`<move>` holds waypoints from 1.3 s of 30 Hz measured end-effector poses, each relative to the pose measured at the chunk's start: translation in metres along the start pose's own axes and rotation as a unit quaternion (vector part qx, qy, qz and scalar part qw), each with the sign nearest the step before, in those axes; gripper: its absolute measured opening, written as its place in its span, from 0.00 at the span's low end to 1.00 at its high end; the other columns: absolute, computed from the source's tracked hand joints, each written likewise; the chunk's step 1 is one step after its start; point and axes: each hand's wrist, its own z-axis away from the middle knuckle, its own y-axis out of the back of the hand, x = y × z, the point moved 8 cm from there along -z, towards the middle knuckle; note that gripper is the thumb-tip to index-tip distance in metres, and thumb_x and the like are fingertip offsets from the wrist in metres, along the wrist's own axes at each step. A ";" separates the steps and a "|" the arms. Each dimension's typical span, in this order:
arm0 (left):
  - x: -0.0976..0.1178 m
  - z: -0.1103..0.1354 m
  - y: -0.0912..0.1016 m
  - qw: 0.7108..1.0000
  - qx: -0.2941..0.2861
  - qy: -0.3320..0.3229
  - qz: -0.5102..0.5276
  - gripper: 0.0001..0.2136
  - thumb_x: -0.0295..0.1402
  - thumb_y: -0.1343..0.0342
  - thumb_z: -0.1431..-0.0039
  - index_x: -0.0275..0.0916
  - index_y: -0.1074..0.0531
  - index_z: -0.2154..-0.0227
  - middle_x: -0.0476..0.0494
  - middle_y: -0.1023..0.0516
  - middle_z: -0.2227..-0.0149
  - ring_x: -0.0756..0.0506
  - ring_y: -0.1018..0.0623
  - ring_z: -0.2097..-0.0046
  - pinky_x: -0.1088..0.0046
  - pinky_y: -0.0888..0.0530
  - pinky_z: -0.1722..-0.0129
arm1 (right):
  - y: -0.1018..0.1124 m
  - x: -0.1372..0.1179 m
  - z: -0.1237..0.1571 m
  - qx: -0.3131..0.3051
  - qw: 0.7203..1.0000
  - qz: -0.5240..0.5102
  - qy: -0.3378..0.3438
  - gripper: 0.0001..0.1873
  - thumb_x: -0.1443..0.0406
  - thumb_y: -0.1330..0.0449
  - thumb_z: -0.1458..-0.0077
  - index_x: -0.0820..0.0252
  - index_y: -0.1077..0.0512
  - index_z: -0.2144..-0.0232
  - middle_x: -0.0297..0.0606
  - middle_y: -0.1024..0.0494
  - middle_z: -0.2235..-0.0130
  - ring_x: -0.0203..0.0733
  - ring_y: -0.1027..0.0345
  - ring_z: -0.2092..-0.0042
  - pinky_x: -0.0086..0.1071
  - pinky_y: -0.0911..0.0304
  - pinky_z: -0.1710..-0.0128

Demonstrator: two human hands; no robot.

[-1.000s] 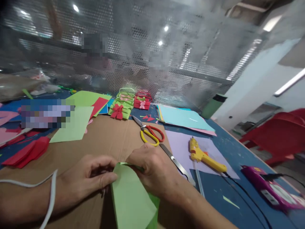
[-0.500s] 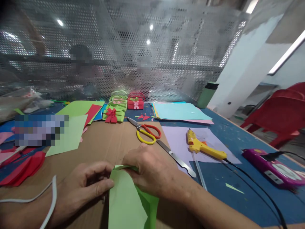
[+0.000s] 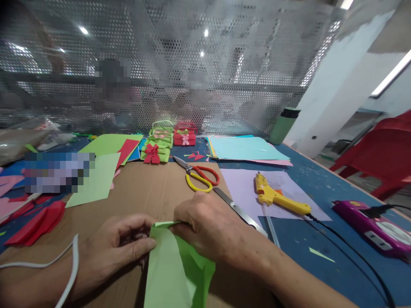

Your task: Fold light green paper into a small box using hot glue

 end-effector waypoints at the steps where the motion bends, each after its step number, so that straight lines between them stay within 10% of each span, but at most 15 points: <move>1: 0.001 0.000 -0.001 1.000 0.001 0.000 0.001 0.18 0.45 0.43 0.43 0.34 0.25 0.60 0.46 0.25 0.71 0.48 0.26 0.71 0.72 0.29 0.70 | 0.000 -0.001 -0.001 -0.002 1.000 0.002 0.003 0.13 0.68 0.43 0.39 0.60 0.31 0.77 0.32 0.28 0.76 0.34 0.38 0.71 0.30 0.47 0.68; 13: 0.013 0.003 0.001 0.999 0.023 -0.013 -0.047 0.12 0.36 0.42 0.46 0.33 0.23 0.63 0.51 0.30 0.76 0.50 0.30 0.73 0.74 0.34 0.73 | 0.004 -0.024 -0.010 0.004 0.998 0.012 0.067 0.11 0.67 0.46 0.35 0.61 0.26 0.69 0.34 0.27 0.73 0.36 0.36 0.69 0.33 0.49 0.67; 21: 0.007 -0.002 -0.009 0.990 -0.022 -0.004 0.140 0.19 0.28 0.41 0.53 0.32 0.27 0.55 0.46 0.25 0.66 0.51 0.27 0.68 0.74 0.27 0.67 | 0.011 -0.018 -0.008 0.032 0.997 -0.018 0.071 0.19 0.67 0.47 0.34 0.60 0.34 0.79 0.30 0.34 0.78 0.33 0.43 0.74 0.31 0.47 0.68; 39: 0.010 0.002 -0.010 0.980 -0.076 -0.038 0.179 0.17 0.43 0.45 0.40 0.32 0.23 0.60 0.44 0.25 0.69 0.51 0.28 0.71 0.74 0.30 0.68 | 0.030 -0.023 -0.014 0.073 0.986 -0.106 0.109 0.10 0.70 0.46 0.34 0.57 0.26 0.64 0.37 0.20 0.68 0.39 0.27 0.68 0.36 0.35 0.64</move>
